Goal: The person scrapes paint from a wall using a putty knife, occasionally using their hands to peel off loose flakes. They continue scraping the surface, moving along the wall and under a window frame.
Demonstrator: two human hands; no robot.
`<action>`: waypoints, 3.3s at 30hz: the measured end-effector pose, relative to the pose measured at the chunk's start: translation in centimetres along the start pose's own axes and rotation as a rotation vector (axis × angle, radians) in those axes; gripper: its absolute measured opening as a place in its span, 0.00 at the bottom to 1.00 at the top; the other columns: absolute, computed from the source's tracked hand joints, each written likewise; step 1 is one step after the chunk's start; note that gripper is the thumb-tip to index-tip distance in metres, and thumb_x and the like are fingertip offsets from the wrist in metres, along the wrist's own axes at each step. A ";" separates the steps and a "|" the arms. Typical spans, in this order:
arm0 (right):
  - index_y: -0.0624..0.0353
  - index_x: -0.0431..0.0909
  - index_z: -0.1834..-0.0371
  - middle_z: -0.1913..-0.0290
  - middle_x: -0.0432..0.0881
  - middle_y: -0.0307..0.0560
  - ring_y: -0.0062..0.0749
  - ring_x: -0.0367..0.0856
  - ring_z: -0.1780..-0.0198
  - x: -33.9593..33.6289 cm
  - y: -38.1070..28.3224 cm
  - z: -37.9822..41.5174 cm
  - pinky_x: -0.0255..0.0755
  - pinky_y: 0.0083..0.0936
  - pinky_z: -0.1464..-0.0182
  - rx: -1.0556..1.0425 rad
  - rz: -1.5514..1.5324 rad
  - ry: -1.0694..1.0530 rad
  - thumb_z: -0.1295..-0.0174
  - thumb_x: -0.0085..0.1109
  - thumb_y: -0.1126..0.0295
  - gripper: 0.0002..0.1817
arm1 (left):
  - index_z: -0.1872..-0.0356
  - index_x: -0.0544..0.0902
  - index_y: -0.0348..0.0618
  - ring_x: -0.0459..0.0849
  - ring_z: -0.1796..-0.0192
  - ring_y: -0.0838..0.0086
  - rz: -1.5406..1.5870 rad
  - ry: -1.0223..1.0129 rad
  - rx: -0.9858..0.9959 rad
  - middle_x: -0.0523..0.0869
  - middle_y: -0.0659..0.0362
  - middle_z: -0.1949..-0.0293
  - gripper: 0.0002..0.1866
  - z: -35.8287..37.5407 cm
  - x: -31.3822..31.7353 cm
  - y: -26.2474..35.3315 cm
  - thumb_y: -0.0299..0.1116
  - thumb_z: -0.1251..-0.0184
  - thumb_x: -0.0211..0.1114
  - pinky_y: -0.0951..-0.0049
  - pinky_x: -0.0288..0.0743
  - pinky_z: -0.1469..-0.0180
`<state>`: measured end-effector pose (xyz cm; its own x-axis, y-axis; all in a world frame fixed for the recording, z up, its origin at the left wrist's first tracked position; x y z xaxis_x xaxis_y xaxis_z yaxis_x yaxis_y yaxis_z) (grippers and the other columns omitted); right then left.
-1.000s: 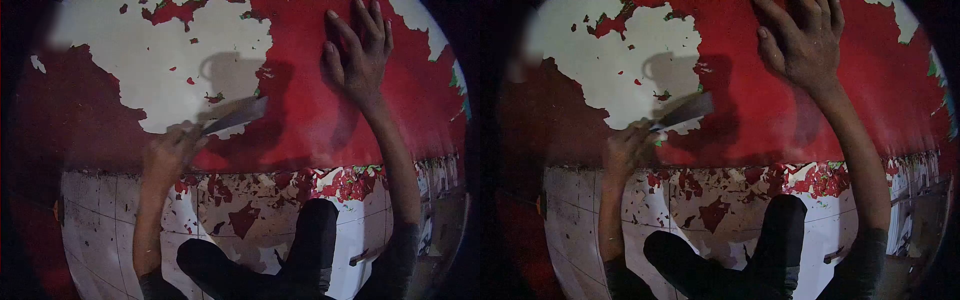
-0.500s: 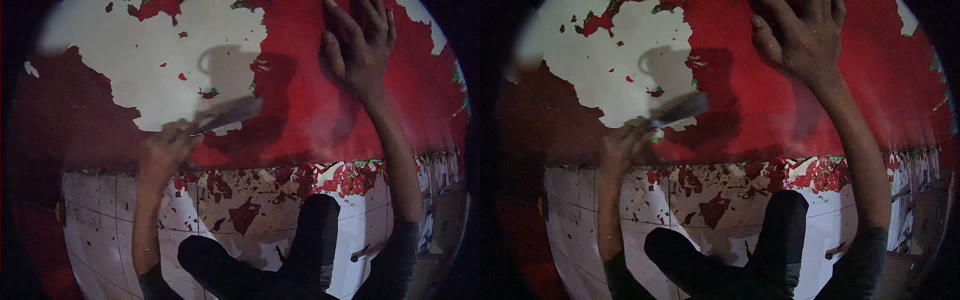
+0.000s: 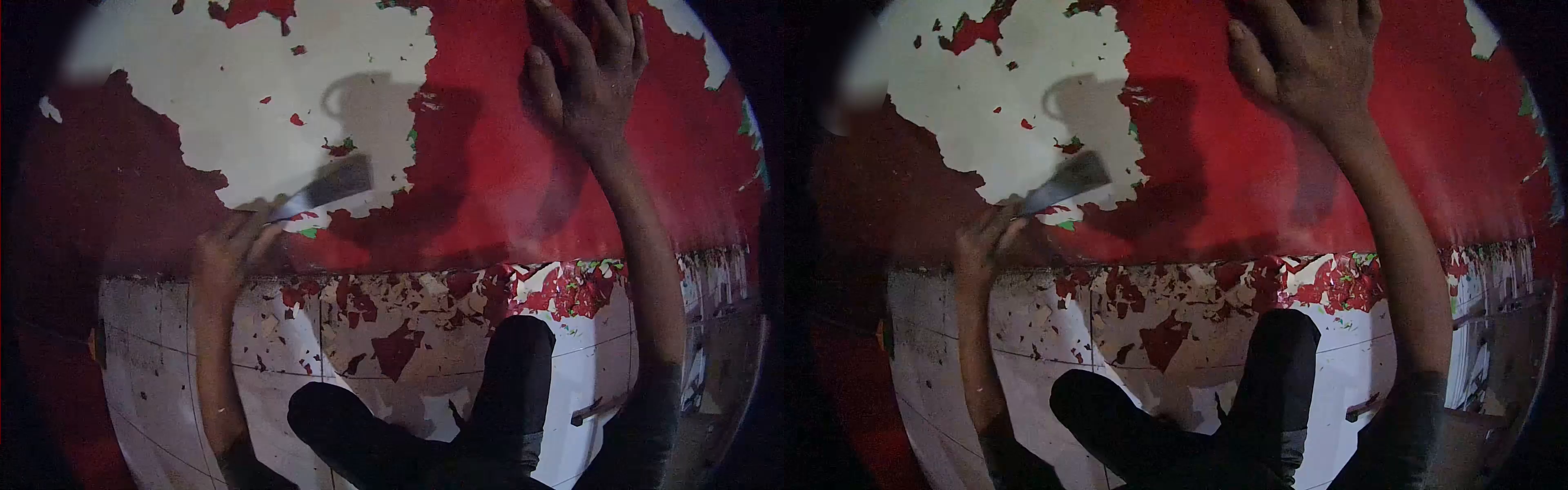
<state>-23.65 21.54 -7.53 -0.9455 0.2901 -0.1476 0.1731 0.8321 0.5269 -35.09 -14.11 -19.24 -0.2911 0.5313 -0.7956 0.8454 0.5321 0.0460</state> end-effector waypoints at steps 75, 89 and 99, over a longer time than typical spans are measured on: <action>0.48 0.75 0.46 0.32 0.60 0.56 0.55 0.51 0.27 0.2 0.1 0.1 0.41 0.54 0.30 0.041 -0.027 0.023 0.39 0.51 0.58 0.19 | 0.49 0.81 0.60 0.85 0.71 0.66 -0.159 -0.149 0.235 0.85 0.56 0.58 0.17 0.1 3.2 3.2 0.40 0.42 0.65 0.65 0.82 0.68; 0.48 0.76 0.46 0.31 0.60 0.55 0.54 0.51 0.27 -0.1 0.2 0.4 0.42 0.54 0.30 0.079 -0.004 -0.112 0.40 0.51 0.57 0.20 | 0.52 0.83 0.48 0.87 0.61 0.64 0.074 -0.150 -0.261 0.86 0.50 0.58 0.17 1.5 0.3 1.7 0.34 0.44 0.69 0.68 0.81 0.63; 0.48 0.77 0.47 0.31 0.60 0.55 0.54 0.52 0.27 0.2 0.1 0.3 0.42 0.53 0.30 0.061 -0.065 0.006 0.41 0.53 0.58 0.19 | 0.53 0.84 0.50 0.86 0.68 0.65 0.130 -0.085 -0.239 0.86 0.54 0.64 0.15 2.5 2.0 2.2 0.41 0.41 0.65 0.65 0.80 0.67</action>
<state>-23.71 21.83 -7.76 -0.9570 0.2316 -0.1746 0.1273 0.8763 0.4646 -32.73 -13.56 -22.20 -0.1398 0.5538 -0.8208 0.7407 0.6086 0.2845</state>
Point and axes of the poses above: each hand's wrist, its own z-axis away from the middle knuckle, its own x-axis out of the palm, y = z × x, the point moved 2 cm from there along -z, towards the middle knuckle
